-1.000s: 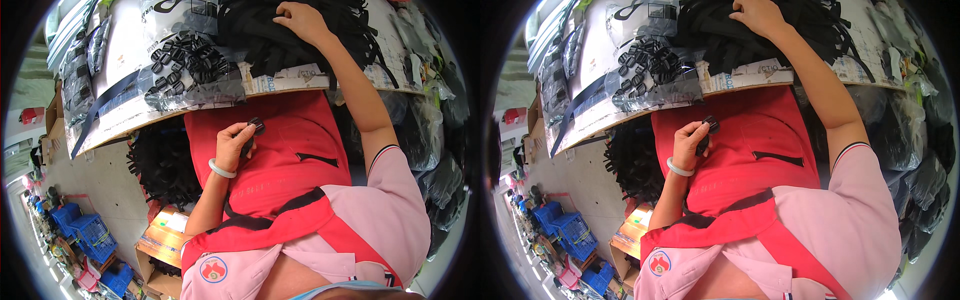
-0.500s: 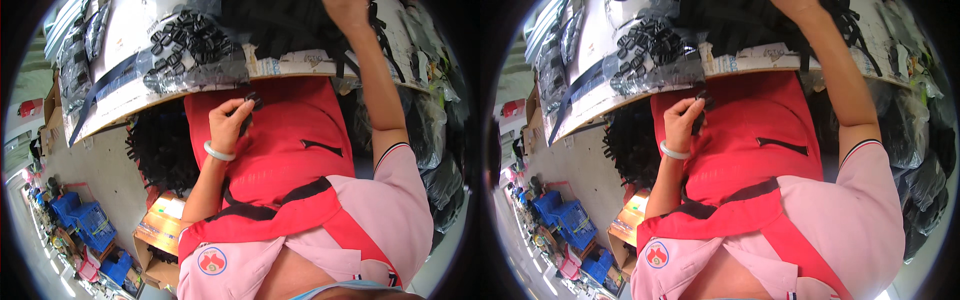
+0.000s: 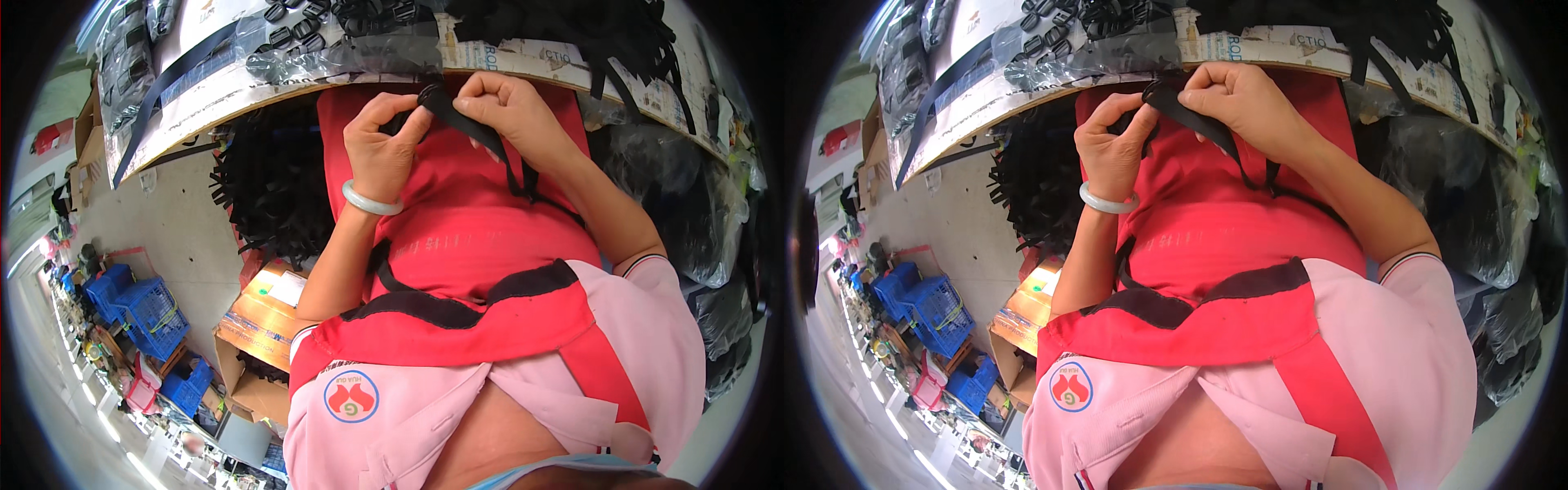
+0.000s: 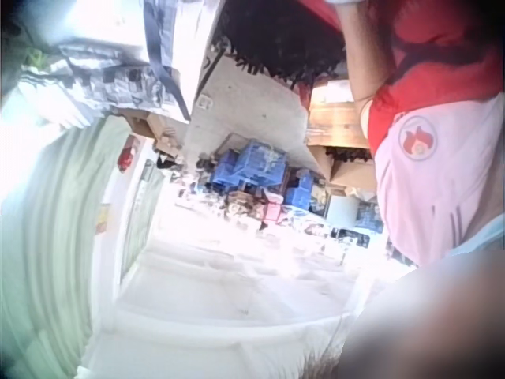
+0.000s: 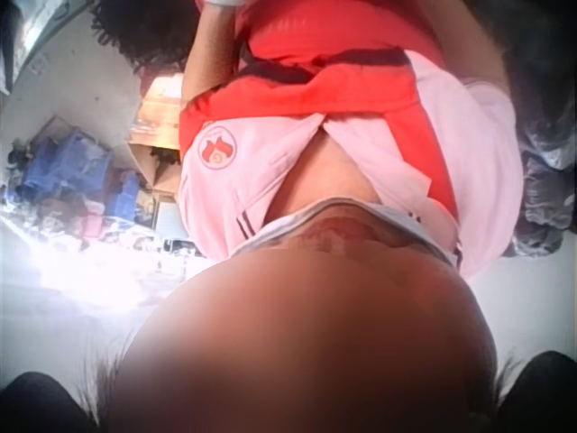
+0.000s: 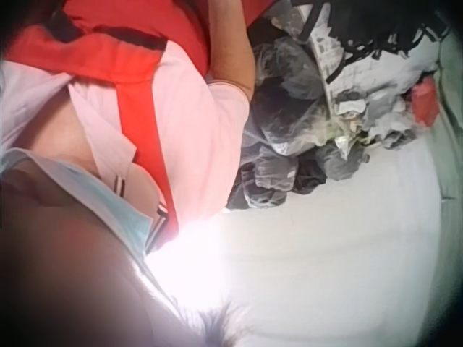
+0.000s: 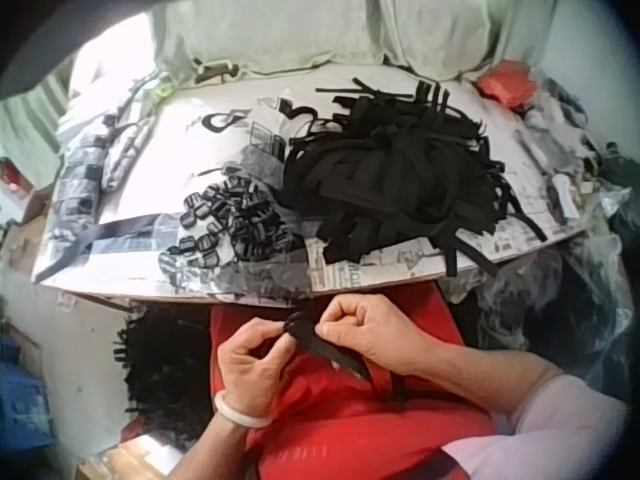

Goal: The person is assembling or inspecting black nylon straps and plastic buckles at a manufacturing workstation.

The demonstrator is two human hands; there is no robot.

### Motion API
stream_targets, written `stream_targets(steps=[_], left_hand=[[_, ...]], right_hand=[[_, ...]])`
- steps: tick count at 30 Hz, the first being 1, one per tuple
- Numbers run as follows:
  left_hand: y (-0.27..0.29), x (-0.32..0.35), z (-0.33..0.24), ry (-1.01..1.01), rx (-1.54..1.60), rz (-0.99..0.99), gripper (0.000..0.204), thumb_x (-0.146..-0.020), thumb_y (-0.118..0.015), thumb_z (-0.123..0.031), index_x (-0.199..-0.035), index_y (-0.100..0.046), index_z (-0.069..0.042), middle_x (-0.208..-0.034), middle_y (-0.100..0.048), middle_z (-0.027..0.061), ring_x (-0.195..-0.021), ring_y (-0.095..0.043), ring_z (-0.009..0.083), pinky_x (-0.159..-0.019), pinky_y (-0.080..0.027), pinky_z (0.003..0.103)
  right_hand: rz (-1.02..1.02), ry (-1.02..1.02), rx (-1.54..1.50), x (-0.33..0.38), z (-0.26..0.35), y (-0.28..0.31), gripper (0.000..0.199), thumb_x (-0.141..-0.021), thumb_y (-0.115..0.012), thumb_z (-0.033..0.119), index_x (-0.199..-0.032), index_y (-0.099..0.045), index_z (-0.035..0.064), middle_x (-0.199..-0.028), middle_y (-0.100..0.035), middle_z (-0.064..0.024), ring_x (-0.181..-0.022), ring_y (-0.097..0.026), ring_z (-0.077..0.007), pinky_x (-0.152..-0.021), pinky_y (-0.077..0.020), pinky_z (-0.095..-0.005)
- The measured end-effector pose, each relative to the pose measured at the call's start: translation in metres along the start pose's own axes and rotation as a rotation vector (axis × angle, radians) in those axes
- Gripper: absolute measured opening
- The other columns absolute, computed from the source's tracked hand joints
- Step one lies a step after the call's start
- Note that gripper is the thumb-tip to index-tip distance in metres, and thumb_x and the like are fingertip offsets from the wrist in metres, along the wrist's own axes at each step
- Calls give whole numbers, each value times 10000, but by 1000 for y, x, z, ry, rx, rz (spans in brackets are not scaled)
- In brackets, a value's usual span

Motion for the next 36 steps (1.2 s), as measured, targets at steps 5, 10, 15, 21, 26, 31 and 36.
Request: stream_targets(steps=[5,10,15,21,26,31,36], left_hand=[[-4,1,-21,-306,-290,-23,118,-761,-724,30,-871,-684,19,-782,-642,68,-697,-601,121,-613,-465,238],[5,2,2,-96,-73,-83,138,-733,-727,51,-859,-682,15,-785,-643,92,-694,-619,161,-630,-483,260],[-2,9,-23,-433,-307,-52,157,-723,-729,59,-864,-676,15,-792,-641,100,-702,-632,178,-630,-500,274],[-5,16,41,451,457,-13,214,-896,-647,-149,-1015,-655,29,-798,-634,55,-590,-610,140,-418,-438,209],[-18,15,51,588,724,129,258,-892,-648,-140,-1063,-639,53,-756,-637,71,-560,-600,131,-402,-439,224],[-3,7,34,396,507,13,219,-854,-699,-119,-1008,-671,34,-763,-656,73,-530,-596,119,-399,-432,224],[-2,11,33,339,359,-9,191,-827,-730,-95,-975,-692,20,-774,-662,59,-532,-580,88,-415,-407,203]], right_hand=[[-33,18,-227,-3,-8,-2,176,-926,-591,180,-937,-558,7,-695,-633,-79,-523,-570,-83,-458,-468,-208],[-140,126,-267,-1,-16,-9,220,-943,-593,182,-1040,-544,-8,-698,-631,-77,-527,-575,-91,-485,-485,-211],[-37,106,-236,-16,-21,-13,281,-956,-578,208,-1140,-552,-3,-740,-630,-58,-594,-582,-86,-541,-488,-205],[64,30,-255,-21,-30,-9,228,-926,-626,222,-1035,-638,23,-869,-630,-28,-761,-596,-76,-715,-492,-214],[-159,524,333,-2,0,-7,130,-861,-685,78,-972,-665,13,-996,-568,-1,-852,-566,-84,-739,-454,-219],[-128,579,360,19,47,-12,116,-877,-670,121,-866,-629,13,-741,-547,19,-668,-498,-49,-587,-395,-208],[66,-71,294,0,-10,-5,254,-879,-677,228,-733,-585,43,-578,-504,31,-472,-424,-37,-432,-314,-198]])
Point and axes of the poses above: each hand's wrist, its own x-axis away from the middle knuckle, its own y-axis out of the back of the hand, z = x × y, the point moved 8 cm from there along -x, towards the middle knuckle
